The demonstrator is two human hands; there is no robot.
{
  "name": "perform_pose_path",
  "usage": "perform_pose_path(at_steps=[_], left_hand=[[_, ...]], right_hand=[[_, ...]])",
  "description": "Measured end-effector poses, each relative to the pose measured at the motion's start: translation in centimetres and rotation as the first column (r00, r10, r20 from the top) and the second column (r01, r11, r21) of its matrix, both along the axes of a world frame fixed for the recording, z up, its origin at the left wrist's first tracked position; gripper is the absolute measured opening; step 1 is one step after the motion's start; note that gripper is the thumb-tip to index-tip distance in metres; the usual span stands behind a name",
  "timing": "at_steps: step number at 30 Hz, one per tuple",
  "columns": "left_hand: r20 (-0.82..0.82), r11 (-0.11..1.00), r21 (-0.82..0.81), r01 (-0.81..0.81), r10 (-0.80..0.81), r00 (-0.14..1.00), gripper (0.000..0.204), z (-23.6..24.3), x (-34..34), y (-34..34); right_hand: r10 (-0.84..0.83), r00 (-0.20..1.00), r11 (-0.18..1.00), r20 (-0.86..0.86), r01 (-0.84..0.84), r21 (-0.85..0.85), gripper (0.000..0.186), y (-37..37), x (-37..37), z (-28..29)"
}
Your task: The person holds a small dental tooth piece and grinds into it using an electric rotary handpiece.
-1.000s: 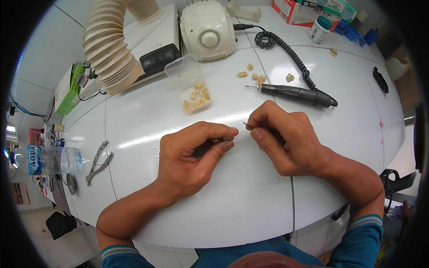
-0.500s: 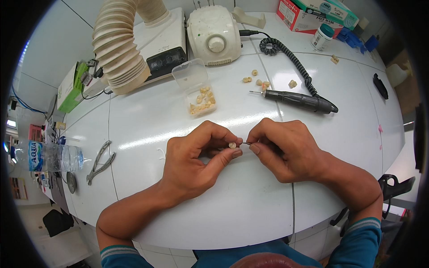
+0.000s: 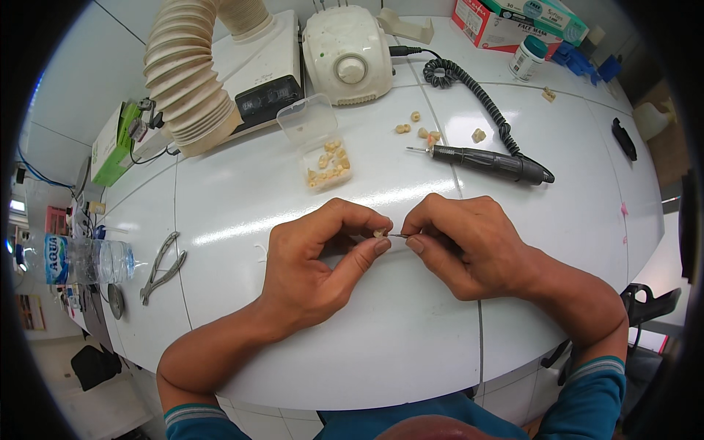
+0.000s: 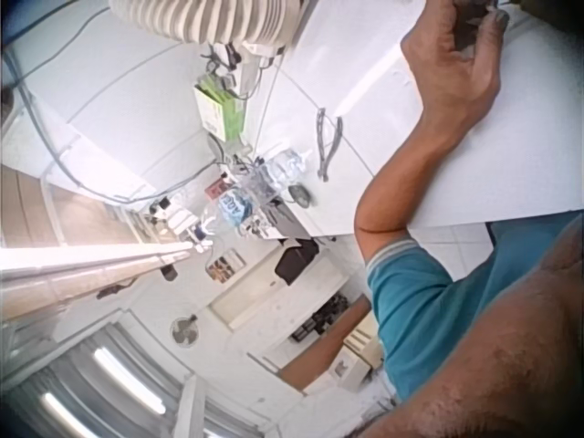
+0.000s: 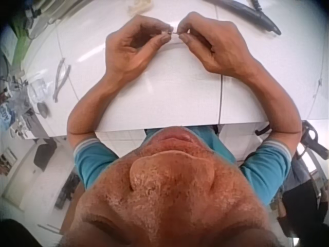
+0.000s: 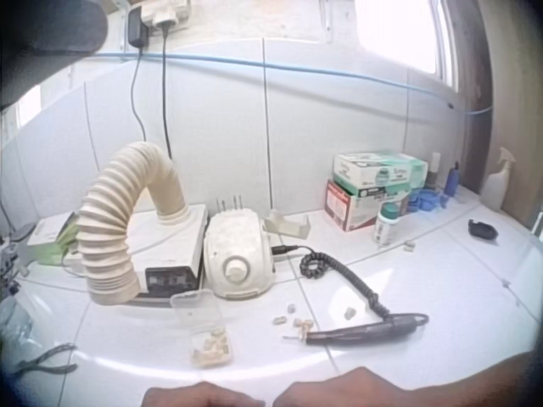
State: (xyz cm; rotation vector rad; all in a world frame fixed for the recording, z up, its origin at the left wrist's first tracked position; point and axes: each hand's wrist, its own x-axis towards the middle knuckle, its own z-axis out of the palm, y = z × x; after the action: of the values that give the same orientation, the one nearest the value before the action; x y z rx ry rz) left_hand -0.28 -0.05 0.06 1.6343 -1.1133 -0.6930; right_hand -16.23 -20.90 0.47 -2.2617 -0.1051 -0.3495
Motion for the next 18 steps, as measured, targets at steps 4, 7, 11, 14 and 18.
perform_pose_path(at_steps=[4,7,11,14,18], left_hand=[[0.038,0.999,-0.046,-0.002,0.004,0.999,0.018,-0.36,0.10,-0.05],[0.059,0.997,-0.077,0.007,-0.002,0.998,0.018,-0.32,0.17,-0.18],[0.060,0.999,-0.039,-0.010,0.012,0.998,0.018,0.09,-0.02,-0.18],[0.018,1.000,0.013,-0.016,0.016,1.000,0.018,0.10,0.08,0.08],[0.031,1.000,0.004,0.001,-0.001,1.000,0.018,0.05,0.09,0.06]], right_hand=[[-0.007,1.000,1.000,-0.012,0.007,-0.023,0.012,0.07,0.00,0.12],[-0.022,1.000,0.999,-0.004,0.022,-0.033,0.013,0.07,-0.01,0.07],[-0.037,0.999,0.999,0.001,0.037,-0.040,0.013,0.08,-0.01,0.15],[-0.034,0.999,0.999,-0.016,0.033,-0.041,0.012,0.10,0.02,0.38],[-0.029,1.000,0.999,-0.006,0.029,-0.038,0.011,0.11,0.04,0.41]])
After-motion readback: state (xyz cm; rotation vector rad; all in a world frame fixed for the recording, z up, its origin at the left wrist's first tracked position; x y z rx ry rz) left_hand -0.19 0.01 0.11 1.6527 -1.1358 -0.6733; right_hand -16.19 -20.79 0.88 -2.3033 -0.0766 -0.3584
